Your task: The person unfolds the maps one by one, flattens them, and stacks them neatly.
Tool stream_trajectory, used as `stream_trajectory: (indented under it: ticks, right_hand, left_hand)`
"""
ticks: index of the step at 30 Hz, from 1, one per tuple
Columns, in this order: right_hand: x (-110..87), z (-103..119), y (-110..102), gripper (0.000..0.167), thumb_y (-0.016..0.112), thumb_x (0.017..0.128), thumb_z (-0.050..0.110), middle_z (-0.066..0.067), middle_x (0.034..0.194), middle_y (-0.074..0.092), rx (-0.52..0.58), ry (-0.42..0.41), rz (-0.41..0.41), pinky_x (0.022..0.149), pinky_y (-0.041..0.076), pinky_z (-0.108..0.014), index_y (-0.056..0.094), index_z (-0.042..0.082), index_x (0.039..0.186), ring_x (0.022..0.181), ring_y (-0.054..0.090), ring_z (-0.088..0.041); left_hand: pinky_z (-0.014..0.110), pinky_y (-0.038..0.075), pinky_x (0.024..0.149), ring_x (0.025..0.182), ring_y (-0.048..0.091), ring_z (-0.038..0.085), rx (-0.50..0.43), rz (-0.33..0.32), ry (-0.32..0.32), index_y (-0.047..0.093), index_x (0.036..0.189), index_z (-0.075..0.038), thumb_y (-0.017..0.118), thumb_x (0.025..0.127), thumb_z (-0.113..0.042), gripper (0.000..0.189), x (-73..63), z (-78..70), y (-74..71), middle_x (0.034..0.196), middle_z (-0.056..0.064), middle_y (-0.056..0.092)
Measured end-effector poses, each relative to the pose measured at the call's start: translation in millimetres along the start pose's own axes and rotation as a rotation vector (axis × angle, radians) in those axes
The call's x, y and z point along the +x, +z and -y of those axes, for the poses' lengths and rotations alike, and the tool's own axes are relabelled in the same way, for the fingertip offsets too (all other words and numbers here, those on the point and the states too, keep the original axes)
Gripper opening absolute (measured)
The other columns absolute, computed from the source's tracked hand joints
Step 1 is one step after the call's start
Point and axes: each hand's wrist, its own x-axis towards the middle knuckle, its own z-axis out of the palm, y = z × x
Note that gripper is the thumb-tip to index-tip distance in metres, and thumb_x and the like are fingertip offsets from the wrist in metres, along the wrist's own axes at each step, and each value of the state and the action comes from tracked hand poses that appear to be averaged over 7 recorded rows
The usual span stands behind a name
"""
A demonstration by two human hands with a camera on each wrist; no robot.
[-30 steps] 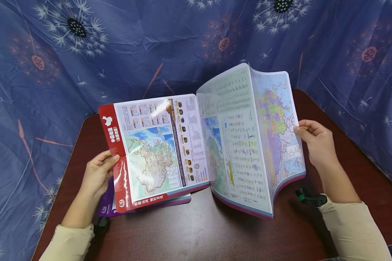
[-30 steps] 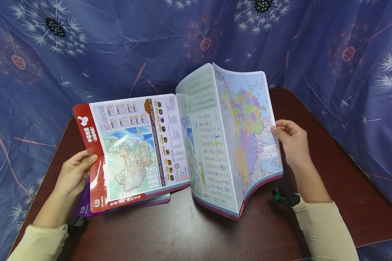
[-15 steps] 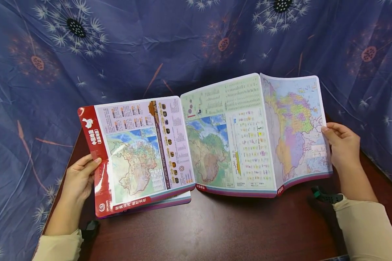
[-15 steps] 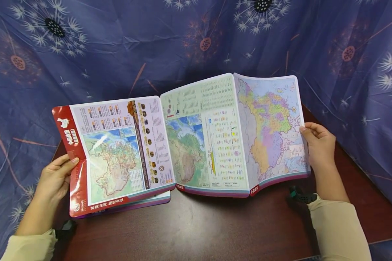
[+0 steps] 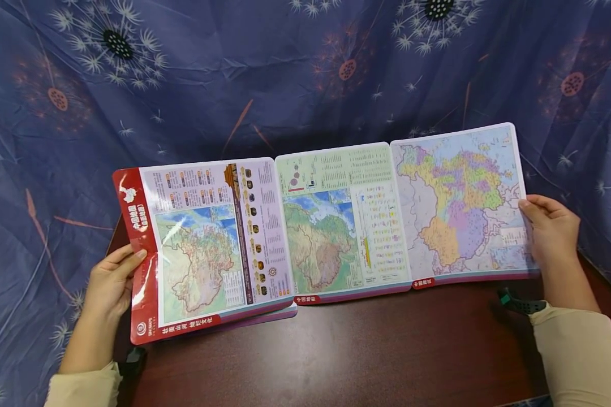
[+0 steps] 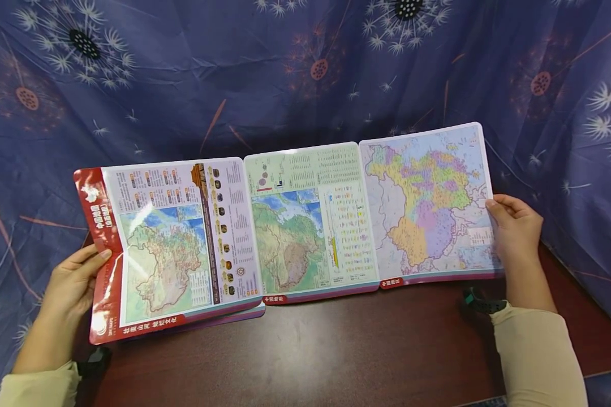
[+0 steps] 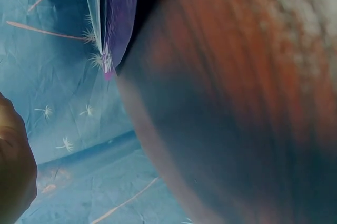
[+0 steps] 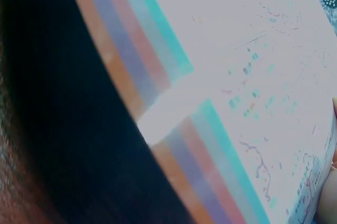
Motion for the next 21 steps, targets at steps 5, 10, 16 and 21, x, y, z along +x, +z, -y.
stream_trajectory:
  ticks: [5,10,16,21]
  right_hand:
    - [2.4,-6.6,-3.3,0.022,0.076,0.07,0.011,0.002,0.069,0.062,-0.022,-0.044,0.013,0.047,0.045,-0.014,0.069,0.005,0.09,0.054,0.052,-0.008]
    - [-1.3,-7.5,-9.6,0.022,0.076,0.07,0.013,0.004,0.07,0.062,-0.052,-0.061,0.015,0.048,0.045,-0.014,0.069,0.008,0.09,0.054,0.053,-0.007]
    - [-3.7,-2.2,-9.9,0.021,0.076,0.07,0.013,0.004,0.07,0.061,-0.077,-0.053,0.028,0.047,0.045,-0.014,0.068,0.009,0.089,0.054,0.053,-0.007]
    - [-2.5,2.1,-2.2,0.018,0.076,0.071,0.016,0.006,0.07,0.061,-0.133,-0.084,0.027,0.048,0.044,-0.013,0.068,0.011,0.087,0.056,0.052,-0.005]
  left_hand:
    - [0.031,0.052,0.048,0.062,0.065,0.017,0.005,0.023,0.029,0.071,0.094,-0.007,0.05,0.087,0.007,0.026,-0.2,4.0,-4.2,0.081,0.006,0.068]
    - [0.03,0.052,0.048,0.062,0.065,0.016,0.005,0.029,0.042,0.071,0.093,-0.007,0.051,0.087,0.008,0.026,-4.2,8.8,-7.4,0.079,0.005,0.067]
    - [0.03,0.052,0.048,0.062,0.065,0.016,0.001,0.038,0.071,0.071,0.093,-0.007,0.052,0.086,0.008,0.025,-4.3,9.7,-6.7,0.08,0.005,0.068]
    - [0.029,0.052,0.049,0.062,0.065,0.016,0.025,0.021,0.093,0.072,0.091,-0.008,0.056,0.085,0.006,0.022,2.1,6.3,-3.6,0.08,0.004,0.068]
